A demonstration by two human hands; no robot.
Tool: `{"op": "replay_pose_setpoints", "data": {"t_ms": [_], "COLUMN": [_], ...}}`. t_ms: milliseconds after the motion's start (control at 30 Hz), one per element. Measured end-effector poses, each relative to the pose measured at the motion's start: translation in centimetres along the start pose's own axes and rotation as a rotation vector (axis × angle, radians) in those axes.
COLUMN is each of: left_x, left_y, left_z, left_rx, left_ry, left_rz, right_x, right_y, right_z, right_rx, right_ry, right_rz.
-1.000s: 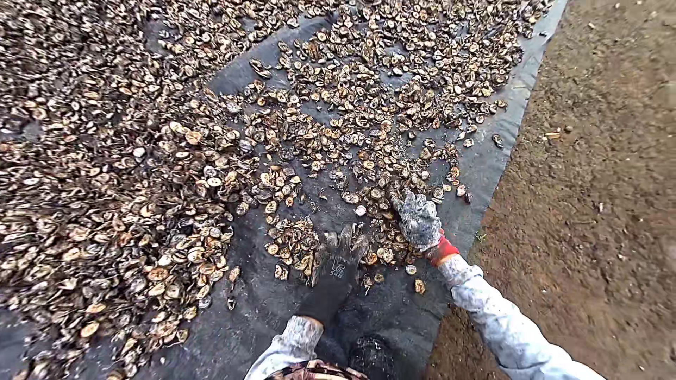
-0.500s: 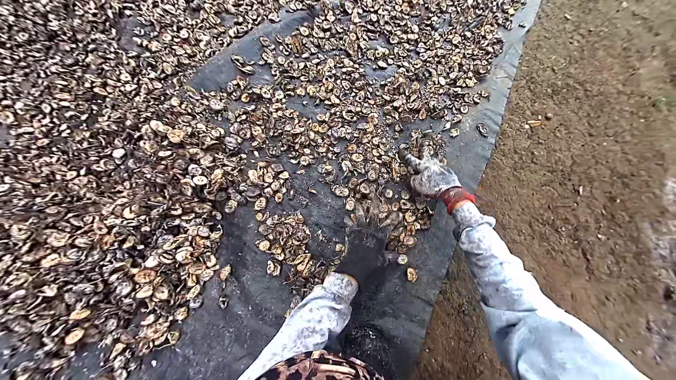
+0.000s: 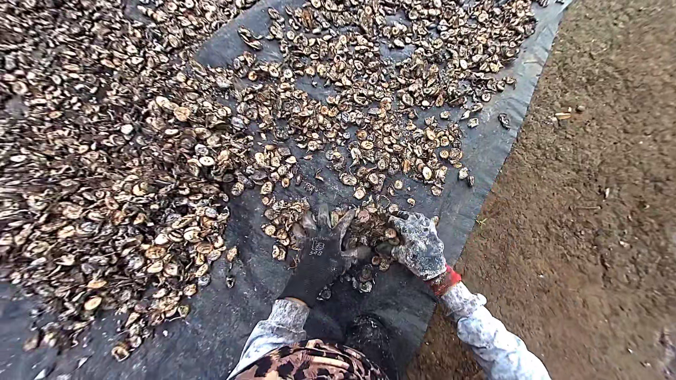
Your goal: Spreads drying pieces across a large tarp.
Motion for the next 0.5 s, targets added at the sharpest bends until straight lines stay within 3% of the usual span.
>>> {"op": "replay_pose_setpoints", "data": {"t_ms": [33,100,200,267,333,433,500], "left_x": [-1.3,-2.8,-2.6,-1.6,-0.1,0.0,-2.0], "left_y": [-0.4,-0.4,-1.1,-1.8,-1.5,0.9,2.1], "left_z": [-0.7,-2.4,-3.3,-2.7,-1.4,1.0,2.5], "left_rx": [0.009,-0.011,-0.016,-0.069,-0.152,-0.146,-0.131], "left_ry": [-0.074,-0.156,-0.26,-0.105,0.107,0.117,0.113], "left_rz": [0.048,0.01,-0.155,-0.316,-0.333,-0.162,-0.115], "right_x": [-1.6,-4.5,-4.5,-1.6,1.2,3.8,4.2], "right_y": [-0.8,-2.1,-2.8,-2.7,-2.1,-1.0,-0.6], "right_z": [-1.1,-3.4,-4.5,-3.3,-2.1,-1.4,-1.4], "right_rx": [0.04,0.182,0.259,0.081,-0.124,-0.236,-0.222], "right_ry": [-0.04,0.058,0.142,0.019,0.031,0.183,0.184], "right_rz": [-0.076,-0.119,0.096,0.307,0.347,0.309,0.211]}}
Point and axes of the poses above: each hand's wrist, its own z-axis towards the middle knuckle, its own x-axis out of the back of the hand, y = z × x, the point moved 2 cm from there along z, towards the middle knuckle, and after that the axes turned 7 degrees about -y, right-handed, at the moved point
